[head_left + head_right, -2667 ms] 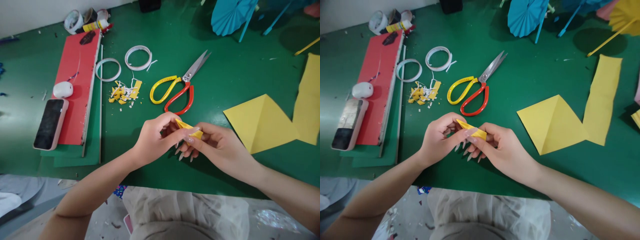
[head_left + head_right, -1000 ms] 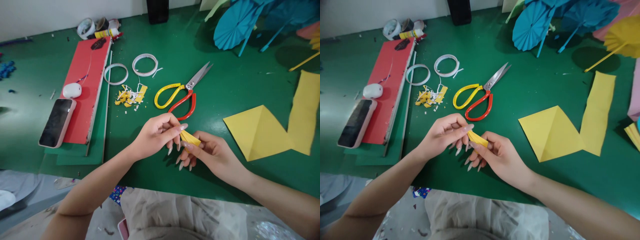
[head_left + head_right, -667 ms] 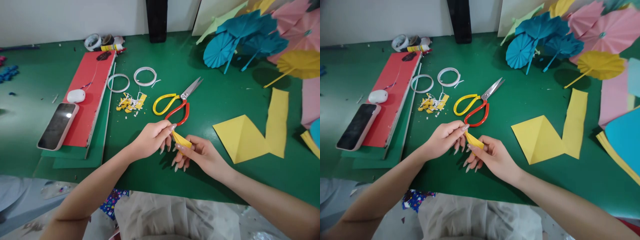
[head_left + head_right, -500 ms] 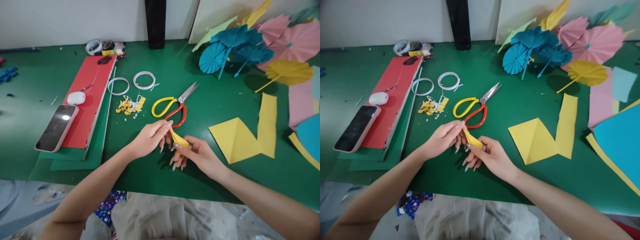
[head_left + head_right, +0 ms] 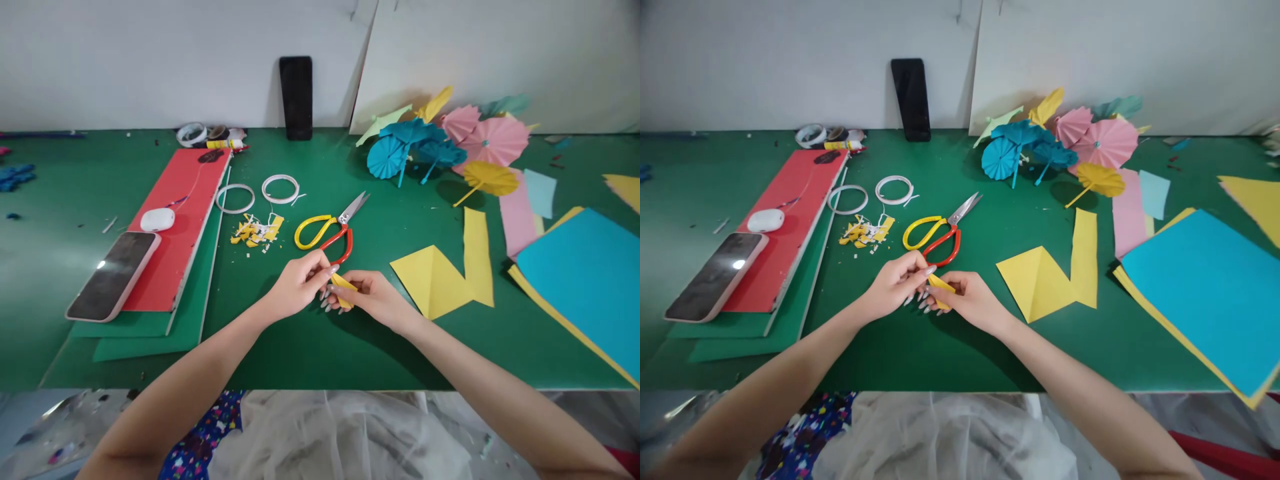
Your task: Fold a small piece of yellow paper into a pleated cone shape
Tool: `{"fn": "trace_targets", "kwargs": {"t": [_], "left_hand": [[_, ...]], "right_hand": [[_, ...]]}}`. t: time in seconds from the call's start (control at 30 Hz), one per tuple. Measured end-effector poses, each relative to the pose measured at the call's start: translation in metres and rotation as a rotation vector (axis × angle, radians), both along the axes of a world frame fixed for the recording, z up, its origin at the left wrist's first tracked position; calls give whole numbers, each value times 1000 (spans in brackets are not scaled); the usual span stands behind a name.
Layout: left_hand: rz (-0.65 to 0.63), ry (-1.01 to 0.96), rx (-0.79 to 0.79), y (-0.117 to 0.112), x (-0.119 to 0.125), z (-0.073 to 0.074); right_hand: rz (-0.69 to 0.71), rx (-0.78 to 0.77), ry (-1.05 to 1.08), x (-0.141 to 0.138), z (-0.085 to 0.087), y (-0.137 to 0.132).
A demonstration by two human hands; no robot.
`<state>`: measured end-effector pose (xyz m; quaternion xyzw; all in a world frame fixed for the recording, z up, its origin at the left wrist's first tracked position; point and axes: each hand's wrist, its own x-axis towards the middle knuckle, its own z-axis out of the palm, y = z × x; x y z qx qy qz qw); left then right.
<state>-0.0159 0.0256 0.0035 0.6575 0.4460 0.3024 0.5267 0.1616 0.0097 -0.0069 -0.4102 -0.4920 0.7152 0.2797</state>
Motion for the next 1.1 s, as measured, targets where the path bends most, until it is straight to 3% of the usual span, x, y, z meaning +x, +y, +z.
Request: {"fn": "trace_targets", "kwargs": {"t": [0.37,0.67,0.8,1.1], "left_hand": [[-26,-73,-98,10,-7,-8],[4,-44,-21,17,-18,-9],[-72,-31,-27,19,-23,-8],[-134,65,-12,22,-30,-7]], "right_hand": [[-46,48,-79,-11,3,9],[284,91,-85,-11,9,35],[376,92,-87,-16,13,52],[156,164,-121,-26,-6,43]]}}
